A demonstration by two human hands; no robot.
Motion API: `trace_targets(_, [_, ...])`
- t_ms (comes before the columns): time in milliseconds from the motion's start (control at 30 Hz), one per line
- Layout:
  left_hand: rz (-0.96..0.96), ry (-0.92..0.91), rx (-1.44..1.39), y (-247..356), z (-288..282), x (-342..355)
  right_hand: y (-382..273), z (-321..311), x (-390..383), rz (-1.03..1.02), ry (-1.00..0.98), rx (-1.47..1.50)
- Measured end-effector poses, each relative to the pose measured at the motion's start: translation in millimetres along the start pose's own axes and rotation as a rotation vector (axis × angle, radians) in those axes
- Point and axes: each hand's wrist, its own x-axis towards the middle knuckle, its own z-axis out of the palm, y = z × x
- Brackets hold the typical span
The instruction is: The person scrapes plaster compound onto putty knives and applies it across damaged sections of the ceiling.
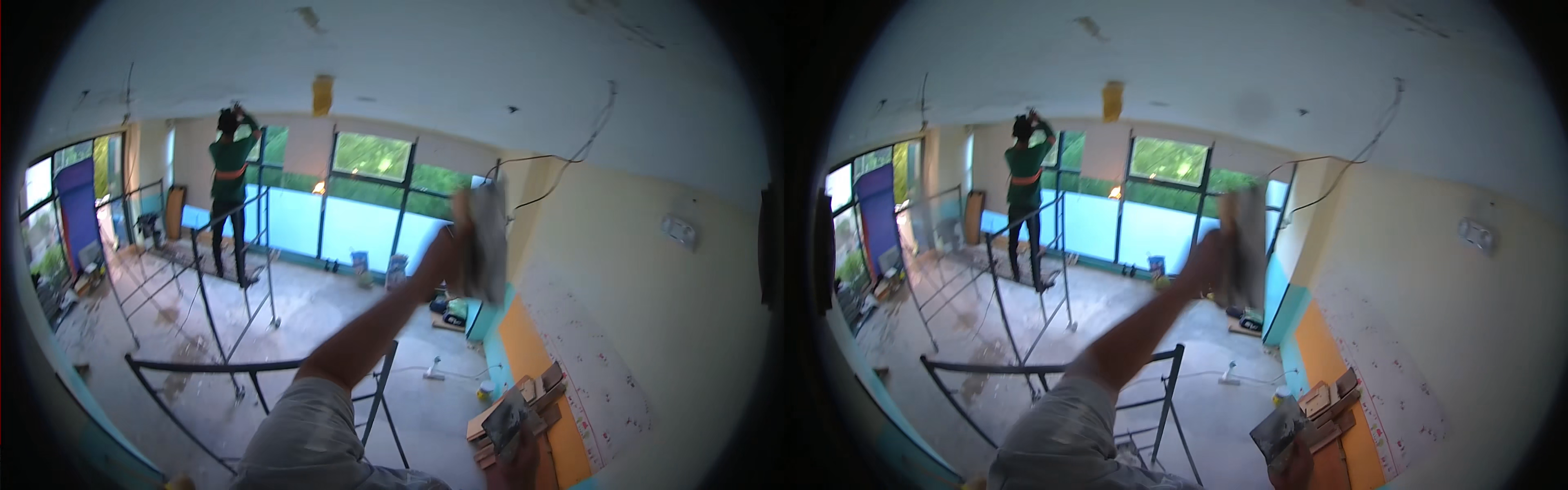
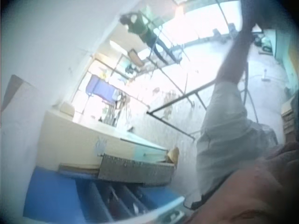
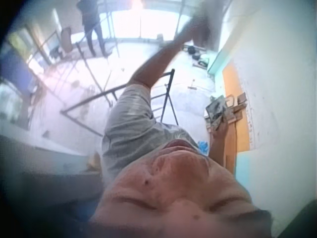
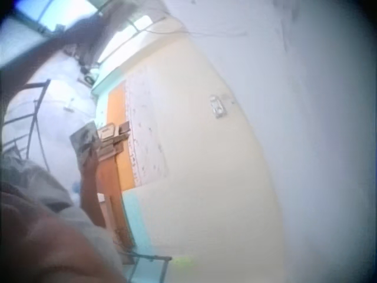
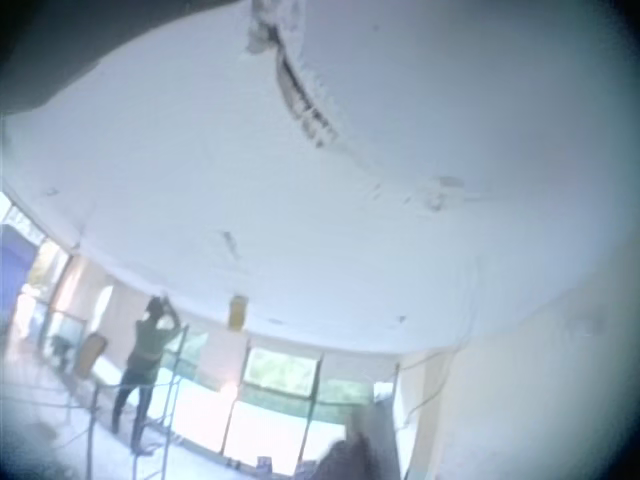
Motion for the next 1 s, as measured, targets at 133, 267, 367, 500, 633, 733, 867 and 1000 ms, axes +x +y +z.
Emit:
trace_targets(133, [-0.109,-0.565,0.017,-78,86,-131,-12,23,16,0.025,-0.316,0.171])
trace_targets(267, [-0.501,-0.824,-0.14,-94,100,-200,19,39,14,0.923,-0.201,1.405])
trace_targets(367, [-0.456,-0.914,-0.055,-116,106,-205,40,35,-4,0.964,-0.088,1.118])
trace_targets(500, [-0.39,-1.002,0.087,-134,87,-189,33,43,23,0.692,0.094,1.17])
trace_targets(633, [-0.479,-0.945,0.071,-153,65,-167,39,32,51,0.776,0.144,1.318])
trace_targets(733, [-0.5,-0.686,0.066,-160,70,-157,31,27,64,0.711,0.279,1.374])
trace_targets(867, [-0.385,-0.289,-0.632,-182,97,-164,40,42,68,0.602,0.474,1.175])
trace_targets(1000, [-0.167,-0.006,-0.9,-158,134,-183,47,56,65,0.725,0.623,1.116])
